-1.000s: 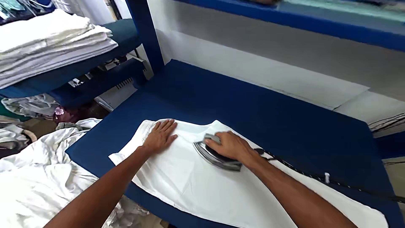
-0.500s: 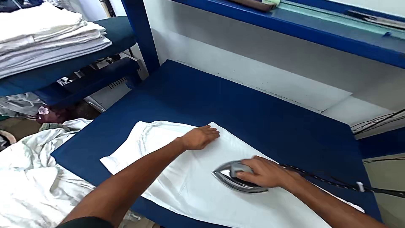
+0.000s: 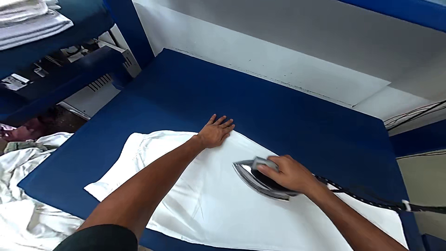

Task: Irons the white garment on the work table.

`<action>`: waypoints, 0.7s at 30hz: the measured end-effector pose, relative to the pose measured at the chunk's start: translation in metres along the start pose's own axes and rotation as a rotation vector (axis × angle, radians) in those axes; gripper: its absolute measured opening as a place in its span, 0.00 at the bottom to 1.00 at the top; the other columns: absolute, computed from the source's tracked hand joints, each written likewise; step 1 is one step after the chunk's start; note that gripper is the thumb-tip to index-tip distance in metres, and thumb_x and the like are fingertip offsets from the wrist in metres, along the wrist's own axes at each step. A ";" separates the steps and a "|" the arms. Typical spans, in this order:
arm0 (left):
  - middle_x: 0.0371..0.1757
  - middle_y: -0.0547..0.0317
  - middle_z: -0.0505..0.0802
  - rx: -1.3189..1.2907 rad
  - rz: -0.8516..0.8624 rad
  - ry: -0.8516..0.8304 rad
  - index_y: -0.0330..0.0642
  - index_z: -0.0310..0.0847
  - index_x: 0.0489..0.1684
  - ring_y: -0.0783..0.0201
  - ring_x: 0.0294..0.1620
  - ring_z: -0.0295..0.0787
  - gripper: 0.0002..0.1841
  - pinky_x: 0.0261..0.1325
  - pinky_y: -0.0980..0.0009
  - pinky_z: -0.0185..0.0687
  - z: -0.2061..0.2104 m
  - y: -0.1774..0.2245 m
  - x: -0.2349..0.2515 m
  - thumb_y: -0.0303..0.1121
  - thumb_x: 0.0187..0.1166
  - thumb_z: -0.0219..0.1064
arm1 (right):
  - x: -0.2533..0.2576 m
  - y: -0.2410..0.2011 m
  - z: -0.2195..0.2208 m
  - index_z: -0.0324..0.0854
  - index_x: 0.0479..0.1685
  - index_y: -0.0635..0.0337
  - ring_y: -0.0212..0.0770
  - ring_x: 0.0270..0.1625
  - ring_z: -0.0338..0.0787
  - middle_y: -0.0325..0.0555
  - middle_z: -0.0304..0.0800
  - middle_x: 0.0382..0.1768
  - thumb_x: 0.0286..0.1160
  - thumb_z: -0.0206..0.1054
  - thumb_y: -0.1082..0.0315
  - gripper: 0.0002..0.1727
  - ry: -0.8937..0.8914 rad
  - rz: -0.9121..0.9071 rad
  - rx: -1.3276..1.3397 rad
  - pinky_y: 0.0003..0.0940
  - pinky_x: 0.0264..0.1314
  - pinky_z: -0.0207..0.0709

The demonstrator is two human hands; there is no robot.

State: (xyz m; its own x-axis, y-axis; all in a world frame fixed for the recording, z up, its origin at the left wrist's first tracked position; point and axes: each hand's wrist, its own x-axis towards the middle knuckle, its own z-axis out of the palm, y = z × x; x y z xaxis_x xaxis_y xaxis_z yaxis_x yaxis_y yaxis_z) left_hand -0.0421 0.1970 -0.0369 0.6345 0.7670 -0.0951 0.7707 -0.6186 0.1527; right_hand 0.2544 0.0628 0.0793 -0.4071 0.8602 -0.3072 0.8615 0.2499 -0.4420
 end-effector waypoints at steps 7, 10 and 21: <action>0.88 0.45 0.71 -0.227 -0.058 0.390 0.41 0.73 0.82 0.46 0.90 0.62 0.27 0.89 0.44 0.57 -0.018 0.065 -0.133 0.42 0.87 0.53 | 0.108 -0.078 -0.009 0.82 0.38 0.58 0.53 0.31 0.89 0.53 0.85 0.28 0.82 0.49 0.28 0.38 0.096 0.105 0.119 0.58 0.33 0.81; 0.76 0.53 0.86 -0.259 0.139 0.164 0.51 0.84 0.71 0.51 0.78 0.81 0.24 0.76 0.49 0.78 0.021 0.128 -0.243 0.52 0.90 0.49 | 0.133 -0.088 -0.012 0.80 0.36 0.58 0.50 0.26 0.86 0.50 0.82 0.25 0.82 0.48 0.28 0.39 0.095 0.081 0.149 0.54 0.28 0.80; 0.58 0.59 0.92 -0.119 -0.006 0.194 0.53 0.87 0.59 0.56 0.63 0.88 0.16 0.65 0.55 0.83 0.026 0.122 -0.347 0.45 0.89 0.54 | -0.053 -0.015 0.017 0.85 0.38 0.52 0.43 0.26 0.86 0.42 0.83 0.21 0.77 0.56 0.29 0.33 -0.339 -0.322 0.004 0.49 0.29 0.81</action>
State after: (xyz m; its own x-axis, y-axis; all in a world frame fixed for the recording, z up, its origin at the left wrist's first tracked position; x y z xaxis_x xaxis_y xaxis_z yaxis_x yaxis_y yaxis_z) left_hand -0.1667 -0.1491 -0.0108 0.5977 0.7964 0.0923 0.7550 -0.5979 0.2691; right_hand 0.2581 0.0060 0.0882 -0.7303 0.5454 -0.4115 0.6743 0.4783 -0.5627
